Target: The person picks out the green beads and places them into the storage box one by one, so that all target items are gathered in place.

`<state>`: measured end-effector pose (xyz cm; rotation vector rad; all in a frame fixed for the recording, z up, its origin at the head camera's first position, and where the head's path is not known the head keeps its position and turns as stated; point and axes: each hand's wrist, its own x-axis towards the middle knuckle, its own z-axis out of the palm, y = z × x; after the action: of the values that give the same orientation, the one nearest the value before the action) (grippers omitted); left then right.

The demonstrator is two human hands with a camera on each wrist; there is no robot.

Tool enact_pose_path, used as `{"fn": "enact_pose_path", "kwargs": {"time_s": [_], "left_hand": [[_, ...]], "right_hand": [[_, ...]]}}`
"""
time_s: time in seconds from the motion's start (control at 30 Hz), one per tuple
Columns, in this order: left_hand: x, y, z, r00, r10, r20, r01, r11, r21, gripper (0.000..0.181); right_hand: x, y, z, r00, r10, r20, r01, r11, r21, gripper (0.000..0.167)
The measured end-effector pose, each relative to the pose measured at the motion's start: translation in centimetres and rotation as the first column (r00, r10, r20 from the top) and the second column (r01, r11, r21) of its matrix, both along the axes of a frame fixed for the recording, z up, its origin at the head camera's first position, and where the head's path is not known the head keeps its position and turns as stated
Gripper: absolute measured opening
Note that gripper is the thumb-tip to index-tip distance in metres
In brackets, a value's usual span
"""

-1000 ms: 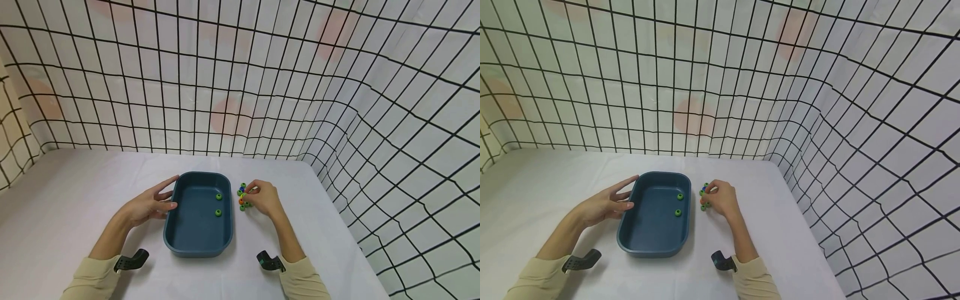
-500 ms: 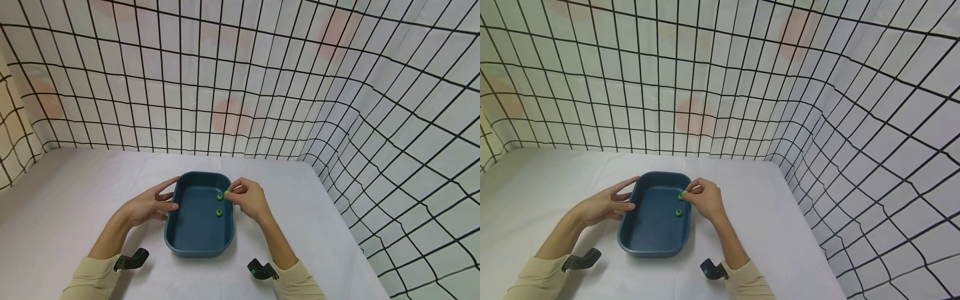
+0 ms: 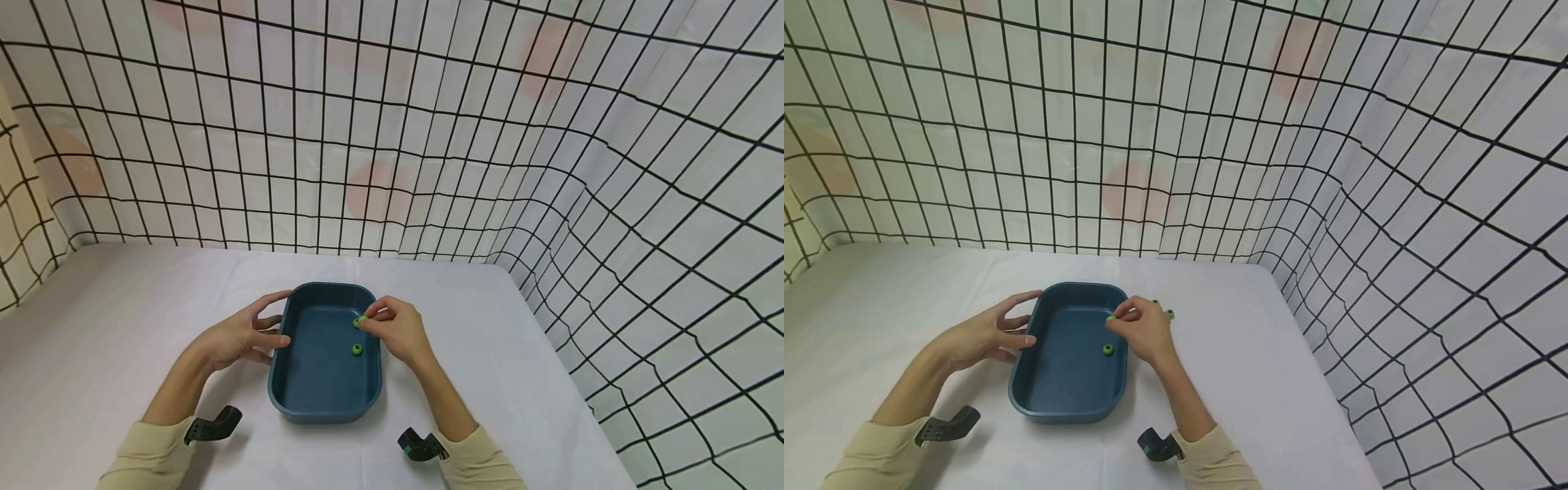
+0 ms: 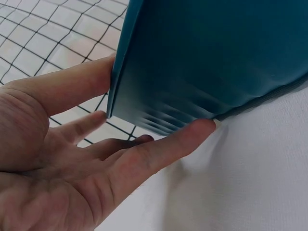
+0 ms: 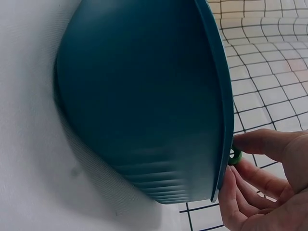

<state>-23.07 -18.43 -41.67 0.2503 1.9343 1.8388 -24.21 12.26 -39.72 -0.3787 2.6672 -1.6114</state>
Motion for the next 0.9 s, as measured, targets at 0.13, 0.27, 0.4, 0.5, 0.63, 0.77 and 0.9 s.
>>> {"fn": "enact_pose_path", "kwargs": {"time_s": [0.13,0.27,0.4,0.5,0.63,0.77,0.9], "left_hand": [[0.05,-0.11,0.11,1.0,-0.012,-0.006,0.012,1.0,-0.024,0.102],[0.04,-0.22,0.14,0.999,-0.029,-0.016,0.028,0.999,-0.038,0.104],[0.04,-0.33,-0.01,0.998,-0.048,-0.036,0.046,0.998,-0.038,0.103],[0.0,-0.41,-0.14,0.997,-0.058,-0.051,0.056,0.998,-0.033,0.101],[-0.06,-0.49,-0.31,0.996,-0.063,-0.065,0.062,0.998,-0.019,0.1],[-0.09,-0.54,-0.47,0.995,-0.066,-0.07,0.066,0.998,-0.006,0.1],[-0.14,-0.56,-0.6,0.995,-0.068,-0.068,0.068,0.998,0.001,0.1]], "right_hand": [[0.08,-0.14,-0.19,1.0,-0.007,-0.007,0.007,1.0,-0.015,0.017],[0.05,-0.28,-0.36,1.0,-0.006,-0.01,0.006,1.0,-0.025,0.018],[0.02,-0.32,-0.34,1.0,0.009,-0.004,-0.009,1.0,-0.017,0.018],[-0.04,-0.25,-0.22,1.0,0.026,0.005,-0.026,1.0,-0.011,0.017],[-0.16,-0.18,-0.25,0.999,0.051,0.011,-0.051,0.999,-0.01,0.019],[-0.14,-0.19,-0.29,0.998,0.063,0.017,-0.063,0.998,-0.017,0.019],[-0.03,-0.22,-0.27,0.998,0.063,0.007,-0.062,0.998,-0.021,0.019]]}}
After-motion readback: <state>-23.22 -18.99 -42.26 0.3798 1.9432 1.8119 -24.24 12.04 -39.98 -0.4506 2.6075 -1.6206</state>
